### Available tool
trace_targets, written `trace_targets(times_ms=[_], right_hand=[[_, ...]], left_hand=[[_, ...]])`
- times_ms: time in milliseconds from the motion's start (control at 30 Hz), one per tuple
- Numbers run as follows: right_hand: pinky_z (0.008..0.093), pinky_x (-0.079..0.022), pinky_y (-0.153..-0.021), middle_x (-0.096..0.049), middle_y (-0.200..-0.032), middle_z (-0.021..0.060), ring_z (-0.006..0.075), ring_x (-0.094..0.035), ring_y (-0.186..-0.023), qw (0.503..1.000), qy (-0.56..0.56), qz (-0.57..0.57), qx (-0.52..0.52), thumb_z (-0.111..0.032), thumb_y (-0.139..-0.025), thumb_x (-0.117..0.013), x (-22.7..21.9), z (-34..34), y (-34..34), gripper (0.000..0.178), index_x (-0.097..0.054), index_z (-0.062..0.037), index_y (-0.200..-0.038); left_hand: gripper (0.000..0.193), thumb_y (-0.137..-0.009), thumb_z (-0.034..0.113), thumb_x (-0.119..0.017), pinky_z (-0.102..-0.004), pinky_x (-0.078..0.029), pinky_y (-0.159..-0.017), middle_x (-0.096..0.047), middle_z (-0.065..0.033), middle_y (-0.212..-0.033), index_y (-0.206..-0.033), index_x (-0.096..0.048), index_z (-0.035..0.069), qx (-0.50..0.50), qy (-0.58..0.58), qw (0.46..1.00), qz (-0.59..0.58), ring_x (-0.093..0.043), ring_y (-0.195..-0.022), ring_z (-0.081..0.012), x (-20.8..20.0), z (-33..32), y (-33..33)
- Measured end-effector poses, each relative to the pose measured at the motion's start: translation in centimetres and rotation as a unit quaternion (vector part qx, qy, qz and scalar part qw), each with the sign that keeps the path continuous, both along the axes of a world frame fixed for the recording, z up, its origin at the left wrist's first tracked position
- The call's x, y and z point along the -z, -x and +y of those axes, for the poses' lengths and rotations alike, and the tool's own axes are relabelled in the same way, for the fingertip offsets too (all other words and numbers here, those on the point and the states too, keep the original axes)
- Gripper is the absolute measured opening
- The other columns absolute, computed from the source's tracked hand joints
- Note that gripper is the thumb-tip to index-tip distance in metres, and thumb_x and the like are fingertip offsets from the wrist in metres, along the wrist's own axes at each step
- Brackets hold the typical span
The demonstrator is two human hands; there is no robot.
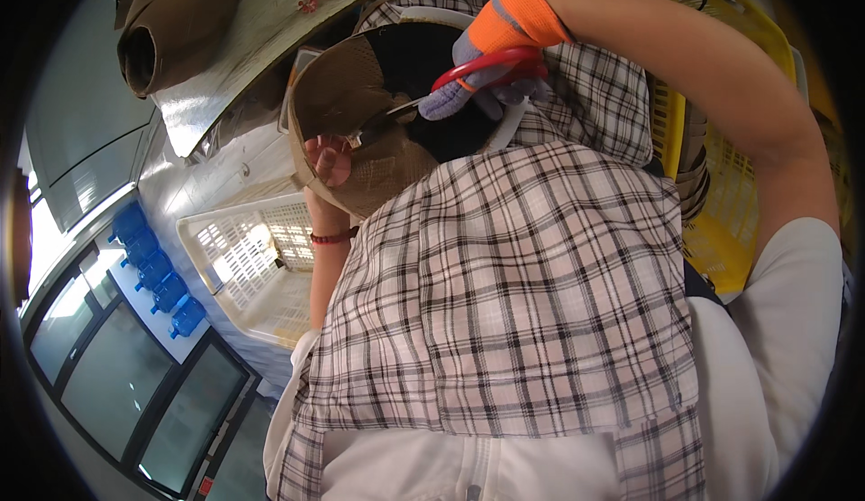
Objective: The person repeatedly picks up brown shoe uppers from a table and uses shears to trim the inner lining or edges. Trimmed pieces fall into a white basket below. The person handles each upper one at a time, rotates it as needed, and places it back on the table after trimming.
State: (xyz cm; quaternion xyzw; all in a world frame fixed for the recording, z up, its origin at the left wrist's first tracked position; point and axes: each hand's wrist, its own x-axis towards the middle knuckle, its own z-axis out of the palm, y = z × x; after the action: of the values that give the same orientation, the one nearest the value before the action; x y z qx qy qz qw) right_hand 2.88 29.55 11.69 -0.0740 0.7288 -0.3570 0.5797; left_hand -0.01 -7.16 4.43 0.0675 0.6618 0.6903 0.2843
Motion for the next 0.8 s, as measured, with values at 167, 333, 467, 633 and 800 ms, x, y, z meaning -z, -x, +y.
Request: trace_targets(times_ms=[167, 333, 467, 633, 800], right_hand=[[0.0290, -0.050, -0.048, -0.054, -0.054, 0.0044, 0.0145, -0.055, -0.048, 0.993, 0.022, -0.111, 0.041, -0.067, -0.093, -0.044, -2.8, -1.3, 1.5, 0.073, -0.070, 0.0015, -0.088], [0.0291, -0.050, -0.045, -0.050, -0.051, 0.0043, 0.0146, -0.051, -0.042, 0.996, 0.006, -0.087, 0.025, -0.074, -0.090, -0.039, -3.6, -2.0, 2.6, 0.084, -0.068, 0.0056, -0.090], [0.0276, -0.048, -0.043, -0.049, -0.050, 0.0040, 0.0147, -0.049, -0.040, 0.995, -0.035, -0.088, -0.012, -0.070, -0.092, -0.043, -5.0, -2.3, 3.4, 0.080, -0.066, 0.0073, -0.092], [0.0305, -0.052, -0.047, -0.052, -0.052, 0.0054, 0.0170, -0.056, -0.044, 0.995, 0.001, -0.099, -0.021, -0.068, -0.093, -0.041, -4.1, -1.5, 3.0, 0.078, -0.069, 0.0048, -0.089], [0.0320, -0.057, -0.052, -0.055, -0.058, 0.0078, 0.0200, -0.060, -0.047, 0.997, -0.005, -0.068, -0.025, -0.085, -0.079, -0.041, -3.5, -3.3, 4.0, 0.092, -0.070, 0.0029, -0.082]], left_hand=[[0.025, -0.093, 0.020, -0.064, -0.0362, -0.048, -0.089, -0.064, -0.0073, -0.111, -0.112, -0.060, 0.005, -0.029, 0.013, 0.997, 0.069, -0.060, -0.100, -0.0211, 2.3, 0.9, 2.2], [0.019, -0.092, 0.009, -0.061, -0.0387, -0.053, -0.071, -0.068, -0.0108, -0.094, -0.108, -0.063, -0.001, -0.023, 0.066, 0.987, 0.145, -0.066, -0.083, -0.0251, 3.2, 1.4, 3.0], [0.020, -0.095, 0.007, -0.059, -0.0343, -0.054, -0.077, -0.067, -0.0090, -0.103, -0.113, -0.061, -0.002, -0.147, -0.202, 0.944, -0.216, -0.064, -0.091, -0.0201, 2.8, 1.9, 2.5], [0.025, -0.092, 0.008, -0.063, -0.0315, -0.051, -0.084, -0.064, -0.0076, -0.113, -0.116, -0.061, 0.001, -0.070, -0.088, 0.989, -0.095, -0.062, -0.099, -0.0190, 2.8, 1.4, 2.4], [0.031, -0.094, 0.012, -0.061, -0.0325, -0.048, -0.094, -0.061, -0.0071, -0.121, -0.122, -0.055, 0.001, -0.001, 0.088, 0.979, 0.185, -0.059, -0.107, -0.0183, 3.1, 1.5, 2.5]])
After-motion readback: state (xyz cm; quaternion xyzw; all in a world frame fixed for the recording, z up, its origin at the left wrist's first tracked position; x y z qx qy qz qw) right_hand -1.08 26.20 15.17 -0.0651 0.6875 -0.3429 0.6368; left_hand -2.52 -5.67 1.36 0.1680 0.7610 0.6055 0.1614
